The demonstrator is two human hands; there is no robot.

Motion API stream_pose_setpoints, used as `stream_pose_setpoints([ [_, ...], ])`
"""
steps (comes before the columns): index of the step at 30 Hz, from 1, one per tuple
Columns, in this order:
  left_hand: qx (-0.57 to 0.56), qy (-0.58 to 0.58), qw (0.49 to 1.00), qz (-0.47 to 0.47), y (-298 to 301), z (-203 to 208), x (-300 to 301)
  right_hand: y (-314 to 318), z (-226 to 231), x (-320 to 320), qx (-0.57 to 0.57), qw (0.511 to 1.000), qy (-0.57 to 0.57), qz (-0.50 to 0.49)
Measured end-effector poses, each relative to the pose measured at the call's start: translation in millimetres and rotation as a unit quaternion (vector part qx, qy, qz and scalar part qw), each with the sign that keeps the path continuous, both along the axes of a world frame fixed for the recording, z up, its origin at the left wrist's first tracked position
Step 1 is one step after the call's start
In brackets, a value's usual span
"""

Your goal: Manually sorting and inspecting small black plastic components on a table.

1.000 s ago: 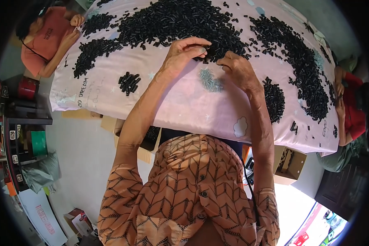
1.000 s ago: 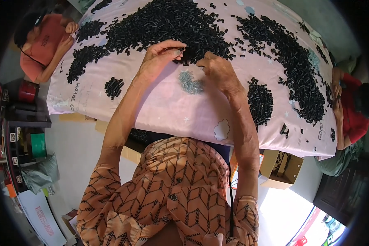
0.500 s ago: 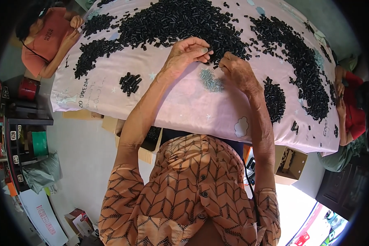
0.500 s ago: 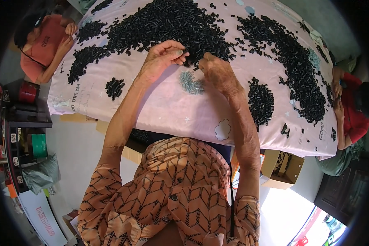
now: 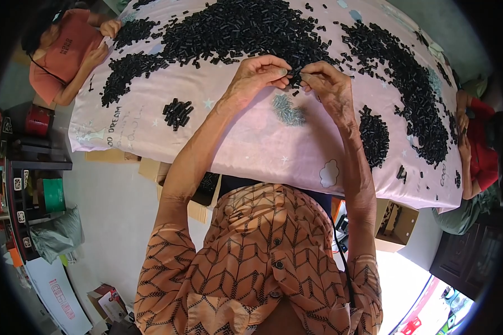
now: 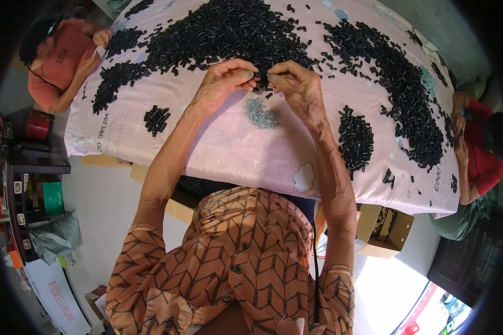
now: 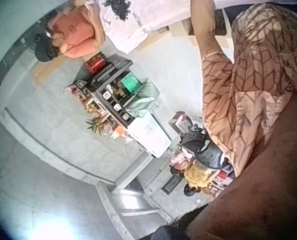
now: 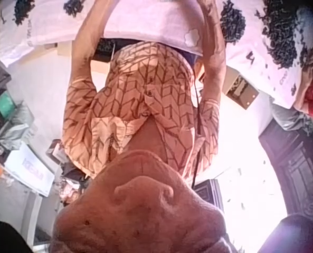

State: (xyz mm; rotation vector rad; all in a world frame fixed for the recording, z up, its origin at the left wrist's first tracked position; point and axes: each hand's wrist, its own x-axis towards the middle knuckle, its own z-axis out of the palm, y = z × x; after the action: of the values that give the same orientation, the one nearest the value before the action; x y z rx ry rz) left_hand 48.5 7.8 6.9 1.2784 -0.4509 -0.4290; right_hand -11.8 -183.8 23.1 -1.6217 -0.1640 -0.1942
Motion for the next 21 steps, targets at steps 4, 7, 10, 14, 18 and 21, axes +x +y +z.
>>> stream_pose_setpoints([
  [4, -0.002, 0.001, 1.000, -0.010, -2, 1, -2, 2, 6, -4, 0.042, 0.999, 0.011, 0.024],
  [7, 0.000, 0.004, 1.000, -0.016, -3, 3, -3, 2, 6, -5, 0.020, 1.000, 0.004, 0.019],
  [10, -0.001, 0.013, 1.000, -0.022, -3, 3, -4, 3, 5, -5, -0.003, 1.000, -0.010, 0.020],
  [14, -0.008, 0.024, 0.999, -0.034, -2, 2, -3, 2, 5, -4, 0.004, 0.999, -0.022, 0.042],
  [18, -0.015, 0.033, 0.997, -0.061, -1, 3, -6, 1, 10, -5, 0.029, 0.998, 0.037, 0.043],
  [21, -0.048, 0.038, 0.995, -0.080, -5, 1, -7, -2, 6, -3, 0.094, 0.992, 0.058, 0.069],
])
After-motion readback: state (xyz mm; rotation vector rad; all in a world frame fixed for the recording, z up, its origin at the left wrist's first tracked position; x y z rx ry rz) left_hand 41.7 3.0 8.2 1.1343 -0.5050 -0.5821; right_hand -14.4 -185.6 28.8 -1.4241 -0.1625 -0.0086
